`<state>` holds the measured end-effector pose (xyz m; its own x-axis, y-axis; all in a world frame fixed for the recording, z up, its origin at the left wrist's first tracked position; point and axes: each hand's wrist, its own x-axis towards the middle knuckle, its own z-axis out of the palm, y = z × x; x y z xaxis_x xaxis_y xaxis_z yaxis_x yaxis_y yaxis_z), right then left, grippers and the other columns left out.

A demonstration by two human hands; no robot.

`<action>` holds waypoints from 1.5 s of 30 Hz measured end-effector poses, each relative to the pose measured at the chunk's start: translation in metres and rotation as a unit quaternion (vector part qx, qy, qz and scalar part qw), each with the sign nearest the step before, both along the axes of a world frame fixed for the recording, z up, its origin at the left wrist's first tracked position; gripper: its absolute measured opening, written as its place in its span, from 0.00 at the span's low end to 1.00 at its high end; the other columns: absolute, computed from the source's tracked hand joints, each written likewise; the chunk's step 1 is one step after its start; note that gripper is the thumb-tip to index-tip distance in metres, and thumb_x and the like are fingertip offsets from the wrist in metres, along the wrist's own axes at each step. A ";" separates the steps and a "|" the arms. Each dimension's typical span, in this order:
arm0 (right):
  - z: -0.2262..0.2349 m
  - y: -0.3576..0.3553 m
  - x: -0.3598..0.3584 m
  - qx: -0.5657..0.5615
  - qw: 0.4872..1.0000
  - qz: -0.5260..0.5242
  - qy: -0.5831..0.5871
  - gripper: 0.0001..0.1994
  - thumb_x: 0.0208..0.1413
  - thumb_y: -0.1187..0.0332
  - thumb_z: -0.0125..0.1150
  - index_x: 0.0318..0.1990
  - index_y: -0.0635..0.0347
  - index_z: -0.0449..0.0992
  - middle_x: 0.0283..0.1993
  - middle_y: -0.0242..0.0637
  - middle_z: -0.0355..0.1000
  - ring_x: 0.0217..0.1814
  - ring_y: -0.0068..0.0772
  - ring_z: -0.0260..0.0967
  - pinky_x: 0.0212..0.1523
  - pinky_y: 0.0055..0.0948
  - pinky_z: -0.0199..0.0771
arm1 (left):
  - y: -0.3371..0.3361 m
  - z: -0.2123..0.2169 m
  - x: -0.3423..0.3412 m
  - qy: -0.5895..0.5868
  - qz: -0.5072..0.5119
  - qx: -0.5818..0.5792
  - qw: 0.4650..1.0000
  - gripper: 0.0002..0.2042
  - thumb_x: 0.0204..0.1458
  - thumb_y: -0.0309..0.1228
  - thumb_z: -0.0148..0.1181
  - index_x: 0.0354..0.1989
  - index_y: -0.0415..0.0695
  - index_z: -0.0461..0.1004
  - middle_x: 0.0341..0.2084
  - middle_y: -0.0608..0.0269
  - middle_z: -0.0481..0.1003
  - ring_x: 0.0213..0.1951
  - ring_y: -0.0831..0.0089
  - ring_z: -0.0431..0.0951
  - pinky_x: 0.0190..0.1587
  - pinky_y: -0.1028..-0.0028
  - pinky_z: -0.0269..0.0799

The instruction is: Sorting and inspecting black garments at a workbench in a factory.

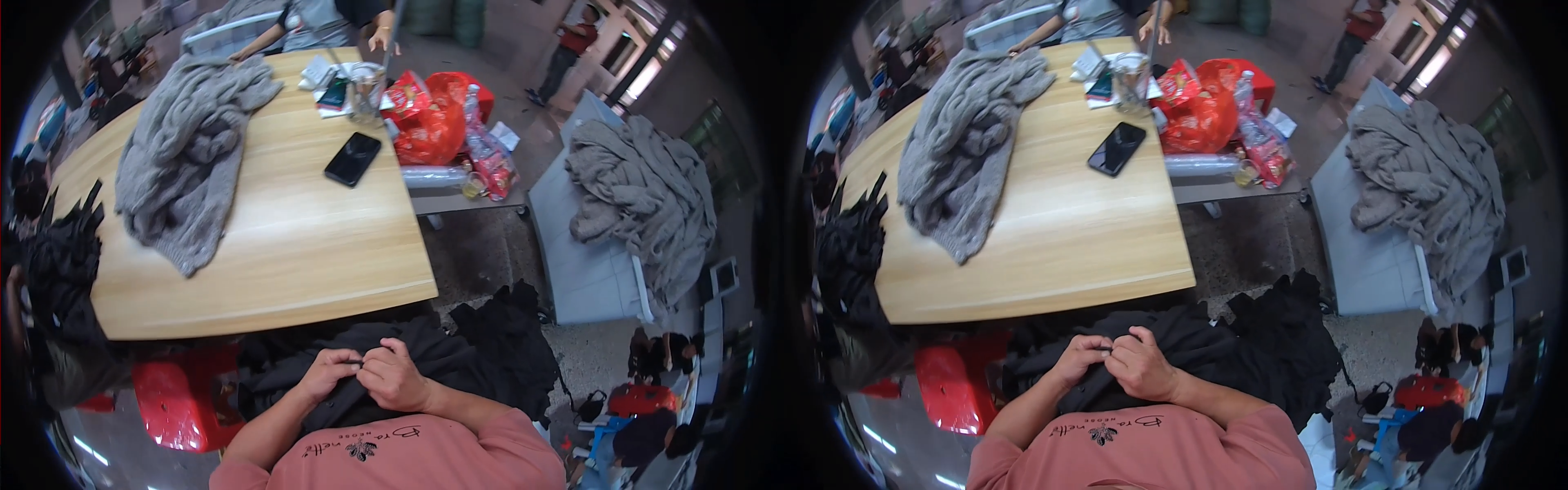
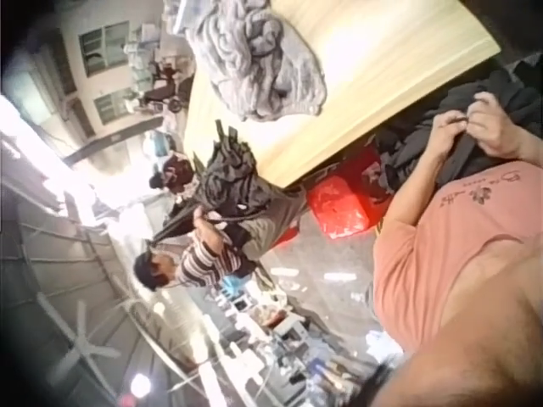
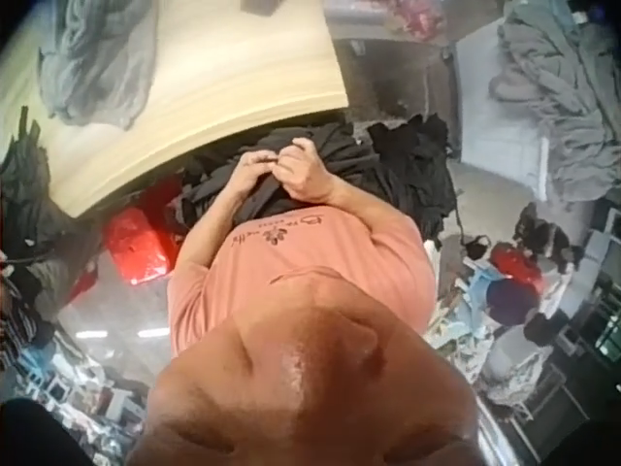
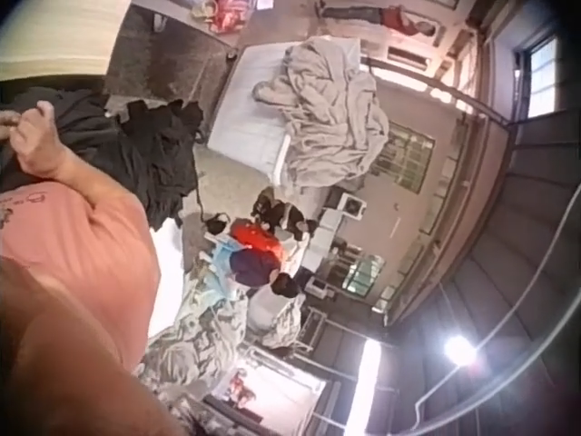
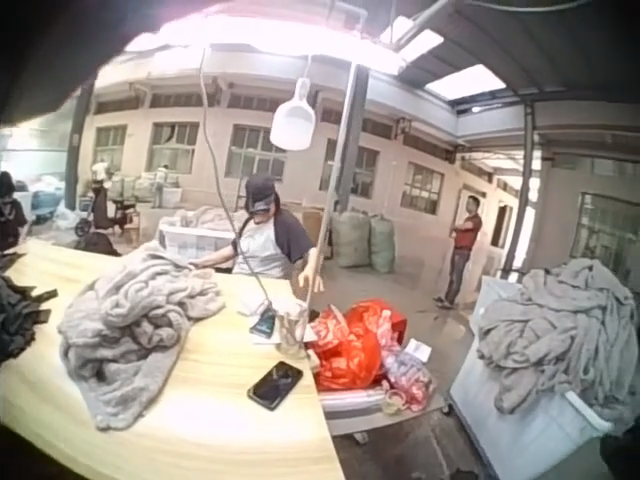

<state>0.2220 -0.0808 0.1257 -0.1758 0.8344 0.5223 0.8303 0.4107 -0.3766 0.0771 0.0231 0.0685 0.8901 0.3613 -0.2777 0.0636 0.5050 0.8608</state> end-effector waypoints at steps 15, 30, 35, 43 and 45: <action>-0.008 0.005 -0.001 -0.028 0.995 -0.021 0.090 0.08 0.35 0.75 0.54 0.28 0.60 0.68 0.35 0.35 0.63 0.41 0.35 0.63 0.44 0.35 0.58 | -0.003 0.009 -0.005 0.004 0.085 0.056 0.995 0.04 0.46 0.20 0.56 0.30 0.35 0.74 0.25 0.69 0.74 0.28 0.85 0.69 0.33 0.85 0.65; -0.025 0.009 -0.001 -0.256 0.882 -0.021 0.394 0.08 0.31 0.79 0.52 0.26 0.63 0.67 0.22 0.39 0.65 0.25 0.31 0.65 0.27 0.27 0.64 | -0.023 0.014 -0.018 0.073 0.147 0.290 0.943 0.04 0.40 0.19 0.56 0.26 0.36 0.74 0.21 0.64 0.75 0.25 0.82 0.72 0.31 0.80 0.68; -0.026 0.019 0.009 -0.303 0.850 -0.028 0.429 0.08 0.33 0.76 0.59 0.25 0.62 0.68 0.23 0.33 0.64 0.26 0.22 0.62 0.28 0.22 0.64 | -0.013 0.026 -0.003 0.027 0.151 0.430 0.890 0.05 0.37 0.17 0.52 0.24 0.37 0.71 0.19 0.57 0.72 0.23 0.69 0.73 0.28 0.76 0.68; -0.029 0.006 -0.007 -0.217 0.833 -0.102 0.498 0.09 0.36 0.87 0.51 0.26 0.65 0.65 0.27 0.30 0.66 0.32 0.16 0.62 0.33 0.16 0.64 | -0.017 0.024 0.010 -0.050 0.263 0.604 0.750 0.10 0.29 0.13 0.53 0.24 0.38 0.69 0.19 0.56 0.69 0.23 0.59 0.70 0.25 0.69 0.66; -0.027 0.003 -0.009 -0.221 0.833 -0.114 0.495 0.09 0.30 0.84 0.49 0.24 0.64 0.66 0.23 0.34 0.63 0.27 0.27 0.63 0.32 0.23 0.65 | -0.023 0.025 0.004 -0.017 0.239 0.545 0.804 0.10 0.32 0.13 0.52 0.25 0.37 0.69 0.20 0.56 0.70 0.23 0.62 0.71 0.27 0.72 0.67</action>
